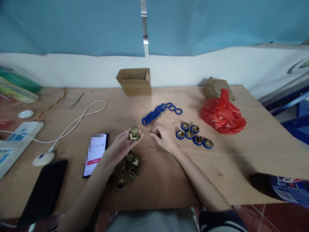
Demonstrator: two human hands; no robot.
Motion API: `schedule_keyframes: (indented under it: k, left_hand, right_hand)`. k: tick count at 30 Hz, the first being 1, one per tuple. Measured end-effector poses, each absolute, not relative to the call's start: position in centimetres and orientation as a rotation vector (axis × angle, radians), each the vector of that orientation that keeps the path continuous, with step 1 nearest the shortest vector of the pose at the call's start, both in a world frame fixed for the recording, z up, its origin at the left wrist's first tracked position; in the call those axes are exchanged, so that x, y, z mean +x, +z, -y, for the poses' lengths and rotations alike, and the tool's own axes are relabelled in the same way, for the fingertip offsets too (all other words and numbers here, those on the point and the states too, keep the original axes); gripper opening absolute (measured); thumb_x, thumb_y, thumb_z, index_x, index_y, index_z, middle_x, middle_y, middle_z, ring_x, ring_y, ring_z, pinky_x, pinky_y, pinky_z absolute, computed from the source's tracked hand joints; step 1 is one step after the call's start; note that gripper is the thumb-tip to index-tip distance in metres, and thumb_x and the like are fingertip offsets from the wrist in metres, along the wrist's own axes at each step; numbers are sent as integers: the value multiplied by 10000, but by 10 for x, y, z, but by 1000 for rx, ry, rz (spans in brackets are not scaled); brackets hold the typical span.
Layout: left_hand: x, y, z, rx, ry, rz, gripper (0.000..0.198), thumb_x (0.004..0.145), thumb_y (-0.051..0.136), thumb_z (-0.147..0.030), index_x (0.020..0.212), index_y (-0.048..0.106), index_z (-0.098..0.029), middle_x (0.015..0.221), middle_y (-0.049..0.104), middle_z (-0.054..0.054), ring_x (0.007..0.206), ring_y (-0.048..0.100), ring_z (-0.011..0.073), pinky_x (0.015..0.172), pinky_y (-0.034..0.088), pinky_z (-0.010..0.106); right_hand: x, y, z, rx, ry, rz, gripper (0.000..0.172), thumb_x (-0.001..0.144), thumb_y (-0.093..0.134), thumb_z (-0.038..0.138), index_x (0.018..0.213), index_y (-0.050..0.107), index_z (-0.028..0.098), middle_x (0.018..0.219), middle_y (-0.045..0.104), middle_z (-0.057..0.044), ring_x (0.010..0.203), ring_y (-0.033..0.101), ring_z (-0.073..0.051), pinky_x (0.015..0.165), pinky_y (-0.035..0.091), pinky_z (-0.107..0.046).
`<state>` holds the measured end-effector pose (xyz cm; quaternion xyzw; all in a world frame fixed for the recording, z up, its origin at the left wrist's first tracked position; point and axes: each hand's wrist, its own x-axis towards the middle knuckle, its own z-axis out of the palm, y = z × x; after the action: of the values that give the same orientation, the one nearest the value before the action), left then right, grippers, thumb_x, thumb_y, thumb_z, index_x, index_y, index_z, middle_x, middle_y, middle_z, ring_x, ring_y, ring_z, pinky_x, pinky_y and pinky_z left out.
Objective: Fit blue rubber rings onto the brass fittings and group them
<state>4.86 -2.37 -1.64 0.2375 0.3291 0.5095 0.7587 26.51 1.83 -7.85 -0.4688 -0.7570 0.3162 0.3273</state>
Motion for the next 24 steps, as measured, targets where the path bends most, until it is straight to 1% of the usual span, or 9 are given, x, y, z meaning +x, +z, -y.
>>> schedule_keyframes:
  k: [3, 5, 7, 10, 12, 14, 19, 21, 24]
  left_hand:
    - [48, -17, 24, 511, 1111, -718, 288, 810, 826, -326, 1010, 750, -132, 999, 778, 86, 1022, 741, 257, 1097, 495, 447]
    - [48, -17, 24, 510, 1111, -717, 278, 817, 817, -319, 1015, 745, -138, 1011, 773, 84, 1015, 740, 251, 1086, 501, 440]
    - [48, -17, 24, 517, 1107, -724, 229, 845, 784, -302, 1013, 743, -152, 1023, 767, 78, 1028, 735, 253, 1080, 505, 433]
    - [48, -16, 24, 534, 1099, -749, 158, 890, 720, -280, 1001, 747, -171, 1007, 758, 72, 1068, 721, 274, 1060, 516, 421]
    - [49, -16, 24, 542, 1095, -754, 152, 901, 701, -274, 1005, 748, -174, 989, 755, 71, 1082, 716, 281, 1046, 522, 414]
    - [49, -16, 24, 547, 1092, -740, 165, 899, 704, -276, 1019, 745, -170, 984, 755, 70, 1074, 717, 269, 1046, 521, 407]
    - [51, -18, 24, 546, 1099, -743, 206, 853, 756, -298, 1011, 751, -166, 993, 764, 71, 1015, 729, 250, 1034, 534, 388]
    - [51, -19, 24, 549, 1098, -754, 196, 851, 756, -299, 1003, 757, -176, 1003, 767, 70, 1027, 726, 253, 1028, 538, 379]
    - [51, -19, 24, 548, 1098, -744, 218, 847, 765, -304, 1016, 753, -168, 1020, 767, 73, 1039, 725, 252, 1042, 533, 398]
  right_hand:
    - [274, -76, -20, -1264, 881, 1933, 119, 972, 575, 304, 902, 587, 207, 792, 637, -9, 685, 573, -167, 639, 459, -286]
    - [275, -75, -20, -1297, 840, 1938, 102, 953, 595, 293, 899, 591, 206, 762, 625, -2, 653, 561, -163, 614, 444, -282]
    - [274, -74, -19, -1331, 767, 1973, 98, 927, 630, 289, 888, 596, 206, 774, 623, -9, 657, 563, -167, 609, 440, -285]
    - [271, -73, -17, -1330, 684, 2074, 127, 894, 688, 293, 868, 597, 209, 841, 635, -30, 732, 590, -186, 655, 457, -298]
    - [270, -72, -17, -1323, 635, 2143, 137, 887, 706, 273, 853, 589, 208, 864, 635, -39, 774, 593, -199, 695, 462, -314]
    - [269, -74, -17, -1324, 586, 2194, 143, 895, 702, 248, 837, 578, 205, 863, 633, -48, 797, 589, -213, 727, 461, -332]
    - [270, -81, -19, -1268, 546, 2244, 125, 941, 644, 225, 837, 578, 207, 870, 641, -75, 849, 592, -248, 768, 466, -368]
    - [270, -84, -19, -1254, 519, 2253, 132, 965, 608, 232, 839, 577, 208, 887, 643, -87, 864, 592, -258, 774, 471, -379]
    - [271, -86, -19, -1254, 481, 2287, 148, 987, 562, 245, 844, 566, 206, 912, 637, -107, 879, 583, -272, 781, 476, -395]
